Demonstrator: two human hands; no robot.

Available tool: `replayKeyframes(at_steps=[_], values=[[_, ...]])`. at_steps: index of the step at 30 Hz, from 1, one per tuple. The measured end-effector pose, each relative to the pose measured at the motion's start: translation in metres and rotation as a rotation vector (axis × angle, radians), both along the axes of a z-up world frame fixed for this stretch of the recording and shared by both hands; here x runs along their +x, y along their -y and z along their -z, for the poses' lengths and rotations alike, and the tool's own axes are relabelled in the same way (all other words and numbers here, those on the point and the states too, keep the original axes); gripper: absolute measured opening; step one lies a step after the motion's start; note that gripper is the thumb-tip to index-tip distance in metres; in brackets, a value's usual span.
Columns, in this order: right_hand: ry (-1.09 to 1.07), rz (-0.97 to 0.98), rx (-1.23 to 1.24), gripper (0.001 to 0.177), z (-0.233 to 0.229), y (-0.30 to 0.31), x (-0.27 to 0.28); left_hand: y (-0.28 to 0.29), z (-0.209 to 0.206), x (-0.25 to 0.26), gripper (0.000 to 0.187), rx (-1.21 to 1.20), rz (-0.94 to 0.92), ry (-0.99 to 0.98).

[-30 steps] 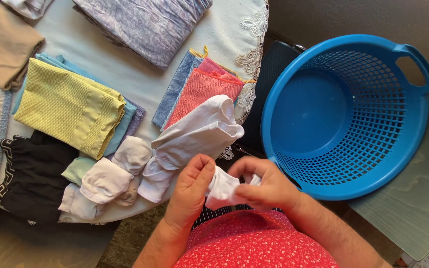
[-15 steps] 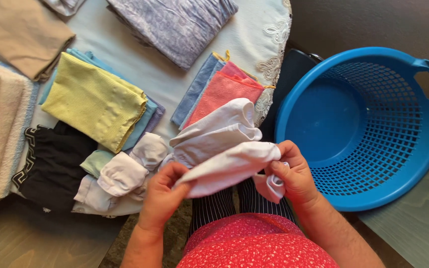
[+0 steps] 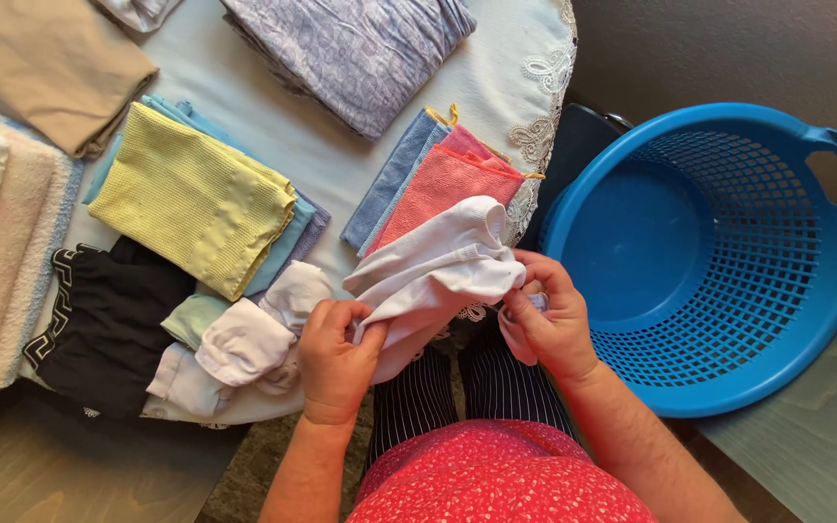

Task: The person folds small socks one by one, taking them from a blue laundry basket and placing the folded items on a round table already covered with stacks of folded clothes. The person continues folding socks until the basket is empty.

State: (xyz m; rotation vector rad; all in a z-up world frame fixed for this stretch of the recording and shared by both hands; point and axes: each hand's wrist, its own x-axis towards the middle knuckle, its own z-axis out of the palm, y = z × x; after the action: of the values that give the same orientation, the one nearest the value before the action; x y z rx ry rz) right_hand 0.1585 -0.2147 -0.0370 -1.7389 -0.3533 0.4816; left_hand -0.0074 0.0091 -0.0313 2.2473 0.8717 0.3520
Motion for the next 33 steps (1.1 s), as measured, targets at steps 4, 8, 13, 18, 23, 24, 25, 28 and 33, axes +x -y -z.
replayKeyframes(at_steps=[4, 8, 13, 18, 23, 24, 25, 28, 33], values=[[-0.241, 0.131, 0.093, 0.016, 0.037, 0.016, 0.001, 0.003, -0.008, 0.001, 0.026, -0.035, -0.069, 0.095], [-0.447, 0.179, 0.139, 0.065, 0.021, -0.001, 0.006, 0.010, -0.010, 0.001, 0.041, -0.332, -0.217, 0.103], [-0.619, 0.210, 0.199, 0.024, 0.037, -0.004, -0.001, 0.014, 0.002, -0.005, 0.059, -0.685, -0.146, 0.079], [-0.652, 0.263, 0.432, 0.014, 0.048, 0.007, -0.002, 0.007, -0.003, -0.011, 0.016, -0.420, 0.136, -0.083], [-0.796, 0.185, 0.460, 0.043, 0.045, 0.026, -0.007, 0.027, -0.043, 0.000, 0.018, -0.465, 0.151, 0.094], [-0.791, 0.182, 0.462, 0.043, 0.016, 0.020, -0.010, 0.028, -0.059, 0.005, 0.018, -0.462, 0.152, 0.099], [-0.652, 0.056, 0.468, 0.031, -0.013, 0.016, -0.014, 0.031, -0.076, 0.009, 0.009, -0.537, 0.186, 0.118], [-0.454, -0.147, 0.541, 0.020, -0.056, 0.012, -0.028, 0.040, -0.101, 0.010, 0.036, -0.977, 0.257, 0.161], [0.261, -0.496, 0.251, 0.016, -0.092, 0.008, -0.027, 0.061, -0.110, 0.012, 0.042, -1.301, 0.029, 0.267]])
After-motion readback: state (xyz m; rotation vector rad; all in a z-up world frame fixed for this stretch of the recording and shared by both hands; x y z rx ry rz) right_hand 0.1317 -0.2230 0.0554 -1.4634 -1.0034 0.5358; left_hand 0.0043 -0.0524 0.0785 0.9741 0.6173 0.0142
